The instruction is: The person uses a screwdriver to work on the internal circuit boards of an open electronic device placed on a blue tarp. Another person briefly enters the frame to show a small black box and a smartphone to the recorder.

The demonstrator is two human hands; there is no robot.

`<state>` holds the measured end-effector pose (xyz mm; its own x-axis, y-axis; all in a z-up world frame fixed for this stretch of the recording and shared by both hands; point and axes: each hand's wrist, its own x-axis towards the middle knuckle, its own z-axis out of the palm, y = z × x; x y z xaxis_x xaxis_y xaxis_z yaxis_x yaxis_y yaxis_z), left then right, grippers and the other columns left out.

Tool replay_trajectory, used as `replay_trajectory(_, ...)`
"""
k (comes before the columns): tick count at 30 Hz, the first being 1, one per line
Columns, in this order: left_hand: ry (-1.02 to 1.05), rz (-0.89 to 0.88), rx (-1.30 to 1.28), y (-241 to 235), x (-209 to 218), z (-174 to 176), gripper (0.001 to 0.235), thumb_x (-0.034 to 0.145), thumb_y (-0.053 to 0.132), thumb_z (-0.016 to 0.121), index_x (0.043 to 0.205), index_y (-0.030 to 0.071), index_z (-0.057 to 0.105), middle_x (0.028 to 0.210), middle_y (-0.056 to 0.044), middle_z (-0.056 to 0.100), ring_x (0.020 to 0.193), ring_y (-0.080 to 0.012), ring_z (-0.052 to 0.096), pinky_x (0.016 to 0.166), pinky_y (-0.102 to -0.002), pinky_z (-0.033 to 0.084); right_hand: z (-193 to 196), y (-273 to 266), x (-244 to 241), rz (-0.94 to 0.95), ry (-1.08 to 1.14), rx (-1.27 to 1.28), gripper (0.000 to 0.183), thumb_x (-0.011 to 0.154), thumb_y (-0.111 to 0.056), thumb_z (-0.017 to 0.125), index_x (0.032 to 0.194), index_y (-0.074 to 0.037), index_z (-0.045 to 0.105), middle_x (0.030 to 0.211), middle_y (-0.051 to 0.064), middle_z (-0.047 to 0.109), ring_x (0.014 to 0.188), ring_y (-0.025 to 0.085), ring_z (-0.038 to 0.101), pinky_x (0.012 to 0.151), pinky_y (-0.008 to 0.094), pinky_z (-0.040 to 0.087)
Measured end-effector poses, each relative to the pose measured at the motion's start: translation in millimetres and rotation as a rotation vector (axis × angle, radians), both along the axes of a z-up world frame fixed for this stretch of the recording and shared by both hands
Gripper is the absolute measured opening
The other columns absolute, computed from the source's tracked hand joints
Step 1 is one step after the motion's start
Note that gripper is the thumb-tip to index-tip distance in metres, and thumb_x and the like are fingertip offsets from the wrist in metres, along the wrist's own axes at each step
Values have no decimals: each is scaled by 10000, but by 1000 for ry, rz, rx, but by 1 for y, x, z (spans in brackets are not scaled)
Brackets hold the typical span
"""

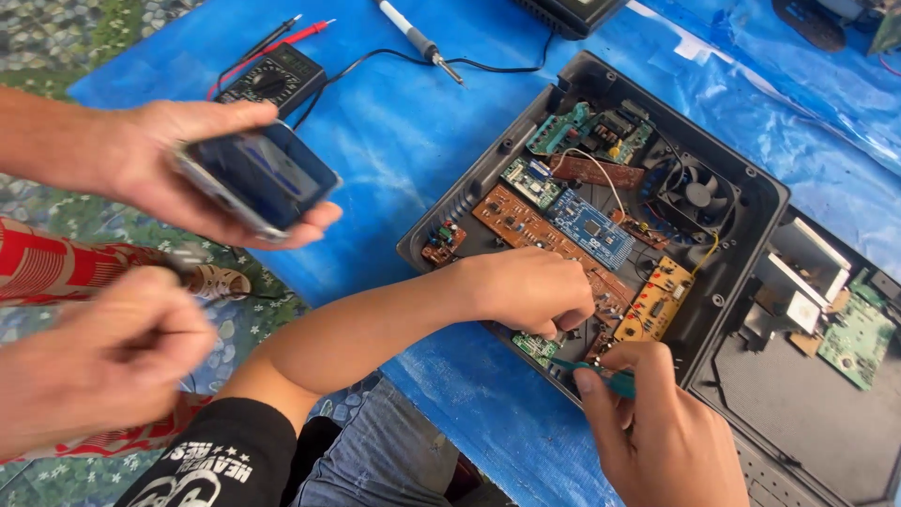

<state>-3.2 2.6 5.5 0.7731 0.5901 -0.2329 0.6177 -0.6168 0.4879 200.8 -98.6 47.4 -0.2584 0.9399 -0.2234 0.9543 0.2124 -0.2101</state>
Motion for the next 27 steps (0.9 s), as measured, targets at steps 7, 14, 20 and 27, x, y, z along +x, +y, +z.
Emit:
replay_trajectory(7,39,56,-88,-2,-2,19,117,862,227,826,907,190,724,1029,7,733,840,-203,710,649,-410,550,-5,-4,1,50,171,167,220,1021,-378,519,1068,-163,538,465,31,581,309,257,532,401,386,344)
replay_trajectory(14,21,77,-201,0,-2,24,98,870,171,823,889,164,727,904,-25,760,779,-189,712,620,-388,545,-10,-6,3,118,393,245,173,1030,-284,561,1022,-111,550,500,-1,513,331,170,432,425,338,308)
replay_trajectory(20,17,74,-219,0,-2,24,121,864,185,823,923,159,721,915,-48,774,806,-200,729,648,-405,559,-14,-5,3,50,474,182,190,974,-294,651,1090,-147,616,665,-5,667,447,143,567,502,314,442)
replay_trajectory(27,48,85,-177,-1,0,21,131,860,200,797,951,177,705,944,-32,743,824,-200,701,657,-408,556,-29,-7,2,29,593,295,187,993,-284,640,1123,-150,640,713,1,634,502,133,468,533,309,394)
